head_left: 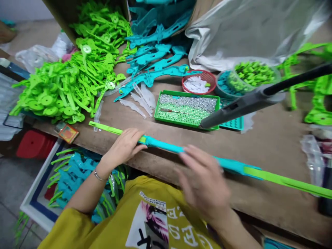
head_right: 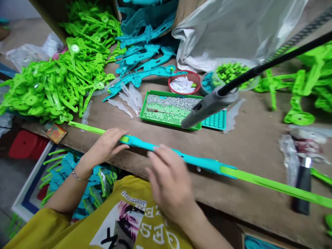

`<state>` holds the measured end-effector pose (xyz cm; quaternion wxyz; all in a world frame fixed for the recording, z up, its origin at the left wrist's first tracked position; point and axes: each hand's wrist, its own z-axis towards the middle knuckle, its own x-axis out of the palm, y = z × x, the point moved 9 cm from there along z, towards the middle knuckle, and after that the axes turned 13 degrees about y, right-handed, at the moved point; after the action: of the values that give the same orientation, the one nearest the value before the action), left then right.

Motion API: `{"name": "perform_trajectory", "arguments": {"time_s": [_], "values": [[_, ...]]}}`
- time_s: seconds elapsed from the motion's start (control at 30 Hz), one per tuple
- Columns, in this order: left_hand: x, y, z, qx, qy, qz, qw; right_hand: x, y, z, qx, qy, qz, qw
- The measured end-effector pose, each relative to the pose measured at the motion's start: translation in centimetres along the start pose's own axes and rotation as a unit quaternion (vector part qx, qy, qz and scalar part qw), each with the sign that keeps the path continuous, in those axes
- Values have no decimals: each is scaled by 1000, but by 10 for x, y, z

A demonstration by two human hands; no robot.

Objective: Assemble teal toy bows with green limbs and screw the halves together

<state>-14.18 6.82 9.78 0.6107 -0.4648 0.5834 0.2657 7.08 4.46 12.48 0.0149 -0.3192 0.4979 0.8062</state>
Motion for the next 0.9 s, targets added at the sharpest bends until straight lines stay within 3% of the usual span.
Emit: {"name": "perform_trajectory", "arguments": {"time_s": [0.07,0.1,0.23,0.4,0.63,0.9], "values": [[2,2,-1,4,1,-4,1000,43,23,22,-66,50,-110,990],[3,1,-1,8,3,-3,1000,56,24,33,-58,51,-144,986],[11,-6,4,29,25,35,999,81,1,58,16,74,-261,962],[15,-9,6,37,-10,87,995,85,-3,55,-3,86,-336,938],[13,-13,4,71,-26,103,992,88,1,55,-21,88,-347,934],[-10,10,-19,-6,-16,164,986,81,-2,61,-13,118,-388,914]]}}
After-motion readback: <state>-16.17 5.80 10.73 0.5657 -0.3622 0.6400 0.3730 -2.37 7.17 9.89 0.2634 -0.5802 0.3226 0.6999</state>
